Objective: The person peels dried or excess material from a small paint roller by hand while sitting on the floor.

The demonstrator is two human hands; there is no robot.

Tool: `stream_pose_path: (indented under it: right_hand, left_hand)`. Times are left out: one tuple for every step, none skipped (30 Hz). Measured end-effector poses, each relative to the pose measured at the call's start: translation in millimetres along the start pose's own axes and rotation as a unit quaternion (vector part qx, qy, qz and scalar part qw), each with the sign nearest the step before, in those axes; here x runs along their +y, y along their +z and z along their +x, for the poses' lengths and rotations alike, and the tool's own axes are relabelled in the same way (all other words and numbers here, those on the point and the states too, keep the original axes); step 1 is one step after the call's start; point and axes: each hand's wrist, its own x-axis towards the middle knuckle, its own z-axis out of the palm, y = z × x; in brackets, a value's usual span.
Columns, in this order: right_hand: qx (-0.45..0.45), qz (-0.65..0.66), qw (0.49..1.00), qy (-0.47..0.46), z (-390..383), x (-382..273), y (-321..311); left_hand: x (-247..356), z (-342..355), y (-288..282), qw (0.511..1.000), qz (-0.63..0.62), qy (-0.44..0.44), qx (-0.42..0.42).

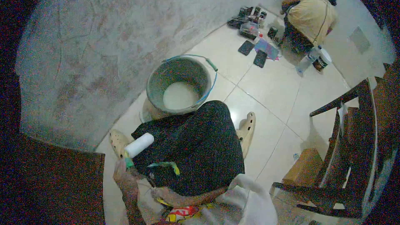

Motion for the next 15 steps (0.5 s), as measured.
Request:
stream_pose_path:
  right_hand:
    - [0.025,0.062,0.998,0.011,-1.1,6.5,8.5]
    - [0.053,0.089,0.994,-0.032,5.0,27.0,13.9]
    - [0.045,-0.008,0.996,-0.079,2.0,21.5,4.3]
    - [0.056,-0.252,0.952,-0.167,1.1,19.9,-6.0]
    - [0.024,-0.153,0.986,-0.066,5.8,29.4,-12.7]
    - [0.063,-0.309,0.904,-0.289,9.6,40.8,-18.9]
    - [0.067,-0.236,0.969,-0.033,0.1,3.5,-13.8]
    - [0.086,0.056,0.994,-0.022,9.3,69.5,-10.1]
    - [0.064,0.052,0.996,0.023,-1.2,44.3,4.0]
    - [0.051,0.041,0.996,0.058,1.6,11.0,4.1]
    - [0.034,0.051,0.996,0.07,2.2,17.1,1.4]
    - [0.022,-0.001,0.999,0.03,7.5,23.0,-5.6]
    - [0.012,-0.054,0.998,-0.012,11.4,28.1,-7.8]
    - [0.006,-0.05,0.999,-0.011,13.9,32.0,-7.3]
    - [-0.003,-0.048,0.999,-0.008,13.9,32.8,-9.5]
  left_hand:
    - [-2.4,-2.8,-0.1,0.998,0.063,0.022,0.015]
    - [-5.3,-4.4,1.3,0.99,0.129,0.04,0.029]
    - [-11.3,-8.5,7.8,0.984,0.165,0.058,0.025]
    - [-14.9,-10.4,14.8,0.976,0.204,0.069,0.023]
    - [-12.4,-3.3,21.1,0.989,0.112,0.09,0.025]
    - [-14.9,-6.1,32.6,0.999,0.01,0.025,0.025]
    - [3.6,-2.4,31.3,0.986,0.128,0.098,0.037]
    - [19.8,-7.4,24.4,0.986,0.158,0.048,0.013]
    - [15.9,-8.5,15.7,0.988,0.088,0.103,0.069]
    - [1.6,-12.7,17.4,0.986,0.122,0.078,0.085]
    - [6.6,-11.7,18.7,0.987,0.107,0.077,0.089]
    - [0.5,-10.5,16.5,0.987,0.117,0.069,0.091]
    - [-5.3,-9.8,14.5,0.985,0.118,0.082,0.093]
    - [-9.7,-8.9,12.3,0.984,0.118,0.098,0.094]
    - [-11.4,-7.0,13.7,0.983,0.108,0.118,0.092]
